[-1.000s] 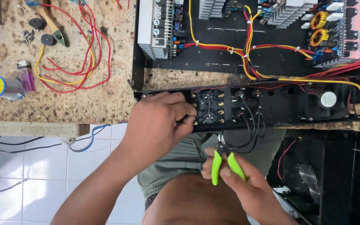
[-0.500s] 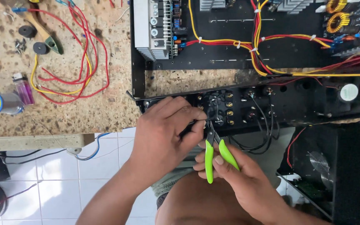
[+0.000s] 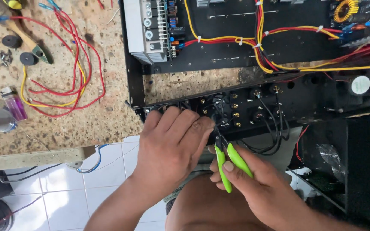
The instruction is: The person uses a soldering iron to attach wires to a circuit board inside an electronic device. They then use wire cutters to trim the excess wire ends and continue soldering additional connections.
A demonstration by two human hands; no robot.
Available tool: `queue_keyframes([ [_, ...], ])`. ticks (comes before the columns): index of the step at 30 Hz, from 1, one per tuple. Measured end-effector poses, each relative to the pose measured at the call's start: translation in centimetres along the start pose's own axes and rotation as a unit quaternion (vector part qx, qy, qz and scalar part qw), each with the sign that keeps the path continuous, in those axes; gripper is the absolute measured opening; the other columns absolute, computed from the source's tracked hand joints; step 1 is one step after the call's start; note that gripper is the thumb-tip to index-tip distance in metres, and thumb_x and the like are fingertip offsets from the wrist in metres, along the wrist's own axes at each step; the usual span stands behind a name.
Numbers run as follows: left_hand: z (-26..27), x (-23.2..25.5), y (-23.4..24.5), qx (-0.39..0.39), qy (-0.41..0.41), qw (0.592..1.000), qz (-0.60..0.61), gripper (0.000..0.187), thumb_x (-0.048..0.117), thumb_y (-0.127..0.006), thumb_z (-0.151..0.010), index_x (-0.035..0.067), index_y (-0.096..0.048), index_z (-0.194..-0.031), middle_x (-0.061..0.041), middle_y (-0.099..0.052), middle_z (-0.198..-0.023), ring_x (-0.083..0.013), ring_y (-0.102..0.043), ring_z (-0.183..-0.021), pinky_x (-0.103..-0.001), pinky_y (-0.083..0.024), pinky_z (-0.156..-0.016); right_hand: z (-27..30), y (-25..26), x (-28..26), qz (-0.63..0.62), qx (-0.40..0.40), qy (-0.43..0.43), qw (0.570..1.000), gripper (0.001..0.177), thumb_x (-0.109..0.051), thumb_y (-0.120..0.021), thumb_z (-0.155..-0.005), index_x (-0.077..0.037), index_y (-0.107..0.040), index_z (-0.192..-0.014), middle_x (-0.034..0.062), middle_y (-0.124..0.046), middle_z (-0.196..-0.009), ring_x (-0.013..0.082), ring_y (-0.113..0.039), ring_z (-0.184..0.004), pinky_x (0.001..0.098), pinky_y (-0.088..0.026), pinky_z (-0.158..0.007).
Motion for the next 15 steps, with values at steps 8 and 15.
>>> queue_keyframes([
  [8, 0.2, 0.2, 0.0, 0.030, 0.006, 0.999, 0.022, 0.011, 0.006, -0.062, -0.105, 0.006, -0.070, -0.098, -0.005, -0.060, -0.089, -0.0251, -0.050, -0.074, -0.039, -0.029, -0.065, 0.3, 0.5, -0.4, 0.058, -0.011, -0.001, 0.998, 0.042, -0.030, -0.057, -0.094, -0.014, -0.077, -0.127, 0.0068, -0.079, -0.102, 0.0167, -0.077, -0.089, 0.0323, -0.069, -0.085],
  [15, 0.2, 0.2, 0.0, 0.043, -0.016, 0.999, 0.003, 0.009, 0.006, -0.065, -0.105, 0.006, -0.069, -0.097, -0.006, -0.060, -0.089, -0.0243, -0.049, -0.072, -0.038, -0.029, -0.064, 0.3, 0.4, -1.0, 0.067, -0.019, -0.033, 0.997, 0.045, -0.032, -0.055, -0.095, -0.014, -0.076, -0.130, 0.0066, -0.082, -0.108, 0.0174, -0.079, -0.097, 0.0332, -0.060, -0.083],
])
Point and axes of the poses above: each hand's wrist, its own z-axis away from the middle knuckle, its own y-axis out of the back of the hand, x = y × z, the point moved 3 cm from there along -z, towards the middle knuckle
